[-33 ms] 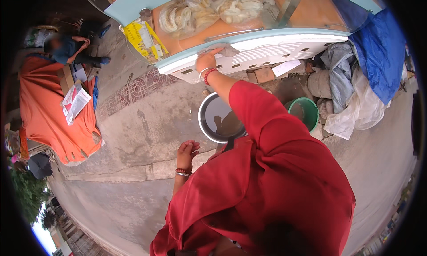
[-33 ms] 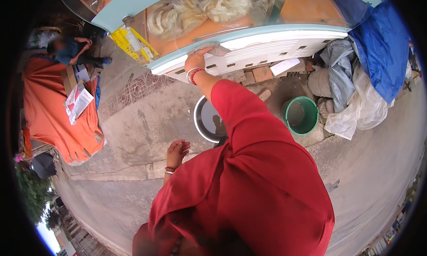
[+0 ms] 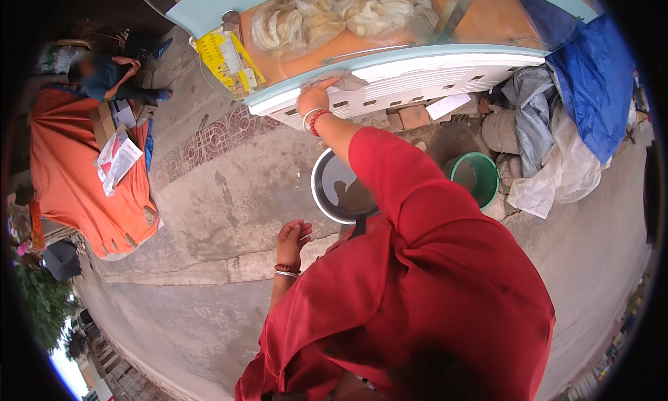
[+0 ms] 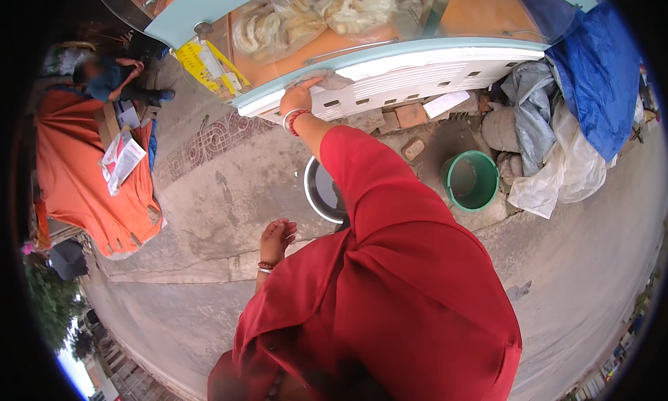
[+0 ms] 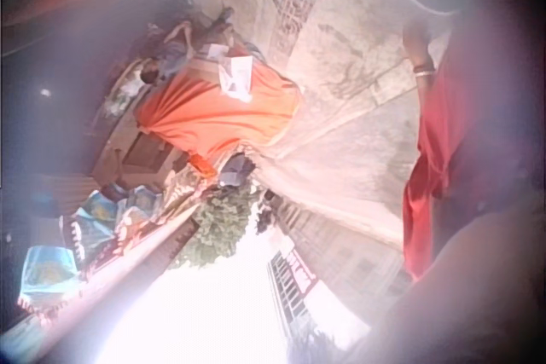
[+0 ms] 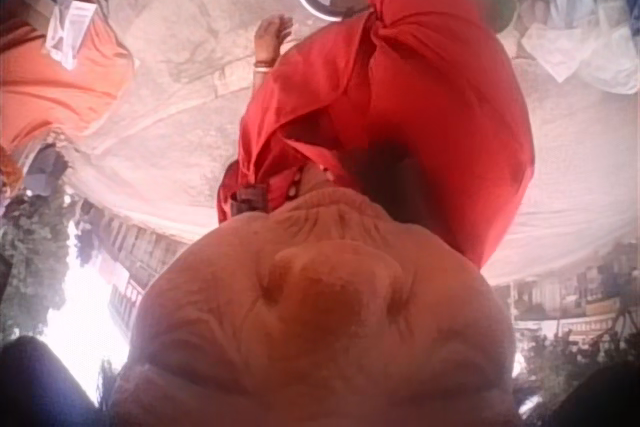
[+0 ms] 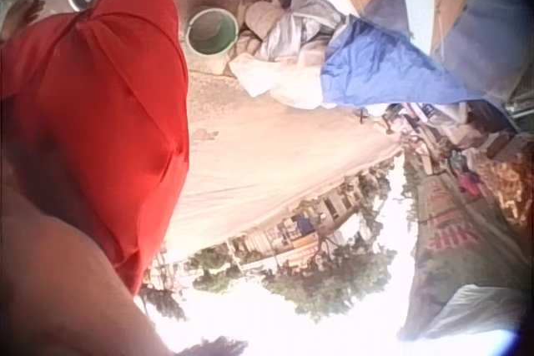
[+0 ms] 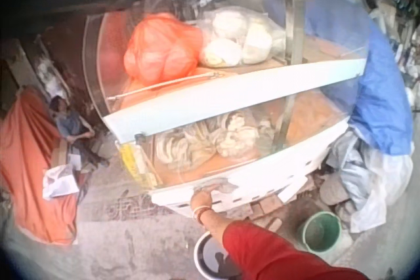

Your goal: The person washes a cloth in a metal basin of water, then uses it to wipe the exterior and interior glass surfaces of a refrigerated display case. The person moves items inside the case to clean behind them and finishes by wiping the top surface of the case.

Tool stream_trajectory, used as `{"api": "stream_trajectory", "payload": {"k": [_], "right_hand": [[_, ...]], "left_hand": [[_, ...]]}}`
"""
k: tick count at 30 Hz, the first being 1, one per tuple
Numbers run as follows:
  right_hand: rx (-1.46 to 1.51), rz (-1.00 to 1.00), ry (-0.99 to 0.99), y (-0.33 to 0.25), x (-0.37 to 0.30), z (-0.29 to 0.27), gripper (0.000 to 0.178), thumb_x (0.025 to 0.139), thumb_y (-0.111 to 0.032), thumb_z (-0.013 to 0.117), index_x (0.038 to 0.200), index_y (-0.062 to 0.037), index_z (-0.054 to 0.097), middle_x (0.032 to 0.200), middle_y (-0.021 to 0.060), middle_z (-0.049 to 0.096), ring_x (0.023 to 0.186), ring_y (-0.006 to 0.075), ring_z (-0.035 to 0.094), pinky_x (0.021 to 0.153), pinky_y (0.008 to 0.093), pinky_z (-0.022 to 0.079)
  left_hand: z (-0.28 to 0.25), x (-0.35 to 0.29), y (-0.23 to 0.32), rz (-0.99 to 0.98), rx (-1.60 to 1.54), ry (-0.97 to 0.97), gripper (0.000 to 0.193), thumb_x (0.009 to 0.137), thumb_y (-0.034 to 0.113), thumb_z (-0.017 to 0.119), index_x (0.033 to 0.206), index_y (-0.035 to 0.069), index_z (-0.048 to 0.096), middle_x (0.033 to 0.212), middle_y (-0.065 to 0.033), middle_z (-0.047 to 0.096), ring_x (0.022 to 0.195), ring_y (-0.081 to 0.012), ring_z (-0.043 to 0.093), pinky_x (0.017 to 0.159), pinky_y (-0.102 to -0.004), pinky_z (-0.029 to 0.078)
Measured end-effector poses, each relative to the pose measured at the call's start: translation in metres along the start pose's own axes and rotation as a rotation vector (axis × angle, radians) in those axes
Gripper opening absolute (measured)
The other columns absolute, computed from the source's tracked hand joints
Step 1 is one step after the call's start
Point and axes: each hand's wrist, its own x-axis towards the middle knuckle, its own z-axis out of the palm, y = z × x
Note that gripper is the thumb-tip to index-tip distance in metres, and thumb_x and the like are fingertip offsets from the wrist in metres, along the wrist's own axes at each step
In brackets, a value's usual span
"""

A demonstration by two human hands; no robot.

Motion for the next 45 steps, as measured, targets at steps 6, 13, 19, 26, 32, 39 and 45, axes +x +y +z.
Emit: {"api": "stream_trajectory", "payload": {"k": [6, 13, 19, 26, 32, 39, 45], "right_hand": [[-0.035, 0.044, -0.274, -0.041, -0.065, 0.075, 0.085, 0.089, -0.014, 0.054, 0.139, 0.0148, -0.009, 0.098, 0.0297, 0.064, 0.089, 0.0384, 0.066, 0.078, 0.0398, 0.053], [0.47, -0.032, 0.125, 0.025, 0.024, -0.032, 0.042, 0.077, -0.005, 0.069, 0.112, 0.0044, 0.049, 0.102, 0.027, 0.063, 0.099, 0.0379, 0.063, 0.086, 0.0379, 0.048], [0.465, -0.046, 0.469, 0.088, 0.121, -0.202, 0.045, 0.082, -0.004, 0.062, 0.12, 0.0055, 0.042, 0.105, 0.0233, 0.061, 0.1, 0.0337, 0.061, 0.09, 0.0359, 0.045], [0.6, 0.132, 0.88, 0.158, 0.272, -0.425, 0.015, 0.084, 0.0, 0.052, 0.098, 0.0042, 0.055, 0.089, 0.0203, 0.063, 0.074, 0.0298, 0.065, 0.064, 0.0384, 0.053], [0.399, 0.137, 0.53, 0.156, 0.264, -0.422, 0.013, 0.086, -0.005, 0.048, 0.094, -0.0041, 0.059, 0.08, 0.0148, 0.062, 0.061, 0.0281, 0.062, 0.051, 0.0402, 0.052], [-0.808, 0.094, 0.049, 0.108, 0.168, -0.271, 0.033, 0.09, -0.028, 0.048, 0.111, -0.0038, 0.057, 0.109, 0.0158, 0.057, 0.095, 0.0299, 0.056, 0.079, 0.0393, 0.046], [-1.163, -0.081, -0.364, 0.042, 0.06, -0.082, 0.055, 0.094, -0.047, 0.049, 0.126, -0.0036, 0.056, 0.133, 0.0166, 0.053, 0.123, 0.0315, 0.05, 0.102, 0.0385, 0.041]], "left_hand": [[0.003, 0.018, 0.02, 0.044, 0.016, -0.016, 0.019, 0.096, 0.016, 0.05, 0.107, 0.004, 0.059, 0.1, -0.0099, 0.068, 0.088, -0.0163, 0.065, 0.074, -0.0277, 0.051], [0.075, 0.033, 0.052, 0.12, 0.092, -0.061, 0.017, 0.097, 0.016, 0.05, 0.106, 0.005, 0.06, 0.099, -0.0087, 0.068, 0.088, -0.0151, 0.065, 0.075, -0.0268, 0.051], [0.144, 0.043, 0.047, 0.008, 0.173, -0.222, 0.018, 0.097, 0.017, 0.048, 0.107, 0.007, 0.059, 0.1, -0.0075, 0.068, 0.089, -0.0143, 0.064, 0.076, -0.0263, 0.05], [0.217, 0.044, 0.059, 0.016, 0.288, -0.322, 0.019, 0.097, 0.018, 0.05, 0.107, 0.005, 0.06, 0.1, -0.0074, 0.068, 0.088, -0.0139, 0.064, 0.075, -0.027, 0.05], [0.213, 0.051, 0.043, 0.001, 0.322, -0.399, 0.019, 0.097, 0.019, 0.051, 0.107, 0.005, 0.061, 0.099, -0.0064, 0.068, 0.088, -0.0133, 0.064, 0.077, -0.0277, 0.05], [0.168, 0.066, 0.055, 0.075, 0.283, -0.469, 0.019, 0.097, 0.019, 0.05, 0.106, 0.006, 0.06, 0.098, -0.0059, 0.067, 0.087, -0.0132, 0.064, 0.076, -0.0278, 0.05], [0.065, 0.077, 0.071, 0.11, 0.138, -0.373, 0.018, 0.097, 0.017, 0.05, 0.105, 0.005, 0.06, 0.096, -0.0067, 0.068, 0.086, -0.0131, 0.064, 0.075, -0.0277, 0.05]]}}
